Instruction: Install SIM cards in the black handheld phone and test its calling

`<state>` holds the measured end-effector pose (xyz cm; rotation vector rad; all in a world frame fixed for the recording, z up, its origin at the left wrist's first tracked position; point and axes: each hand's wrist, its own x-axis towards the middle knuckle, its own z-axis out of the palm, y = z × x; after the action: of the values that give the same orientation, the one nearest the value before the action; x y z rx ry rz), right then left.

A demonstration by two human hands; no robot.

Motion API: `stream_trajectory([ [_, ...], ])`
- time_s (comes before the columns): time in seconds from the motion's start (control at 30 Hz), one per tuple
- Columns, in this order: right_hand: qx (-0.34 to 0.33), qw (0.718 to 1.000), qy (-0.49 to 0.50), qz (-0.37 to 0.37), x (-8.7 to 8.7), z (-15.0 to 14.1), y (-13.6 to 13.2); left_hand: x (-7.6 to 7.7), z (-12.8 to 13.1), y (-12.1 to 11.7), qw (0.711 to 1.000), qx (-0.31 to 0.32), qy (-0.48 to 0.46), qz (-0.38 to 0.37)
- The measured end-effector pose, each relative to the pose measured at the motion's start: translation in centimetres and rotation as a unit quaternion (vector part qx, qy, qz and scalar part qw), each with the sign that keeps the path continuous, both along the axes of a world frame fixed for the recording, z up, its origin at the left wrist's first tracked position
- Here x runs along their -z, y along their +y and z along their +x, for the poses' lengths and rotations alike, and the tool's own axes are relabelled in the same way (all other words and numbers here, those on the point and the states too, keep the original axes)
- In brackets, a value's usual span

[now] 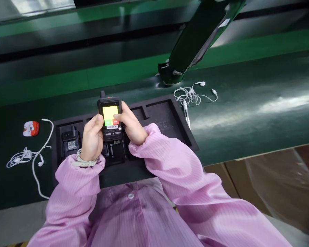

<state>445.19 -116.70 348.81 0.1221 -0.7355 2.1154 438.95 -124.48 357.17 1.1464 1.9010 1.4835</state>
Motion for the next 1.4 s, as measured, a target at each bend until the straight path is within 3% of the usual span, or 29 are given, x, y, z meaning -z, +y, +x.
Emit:
stream_trajectory([
  [0.6, 0.003, 0.999, -0.028, -0.015, -0.1, 0.2, 0.0, 0.1, 0.1, -0.1, 1.0, 0.0, 0.007, 0.006],
  [0.9, 0.027, 0.999, -0.039, 0.019, -0.1, 0.5, 0.0, 0.0, 0.2, -0.1, 1.0, 0.003, 0.007, 0.003],
  [1.1, 0.007, 1.0, 0.028, 0.004, 0.4, -0.3, 0.0, -0.1, 0.4, -0.1, 1.0, -0.003, 0.007, 0.006],
  [1.4, 0.051, 0.999, 0.003, -0.007, 0.1, 0.0, -0.1, 0.3, 0.6, 0.0, 0.999, 0.017, 0.032, -0.006],
])
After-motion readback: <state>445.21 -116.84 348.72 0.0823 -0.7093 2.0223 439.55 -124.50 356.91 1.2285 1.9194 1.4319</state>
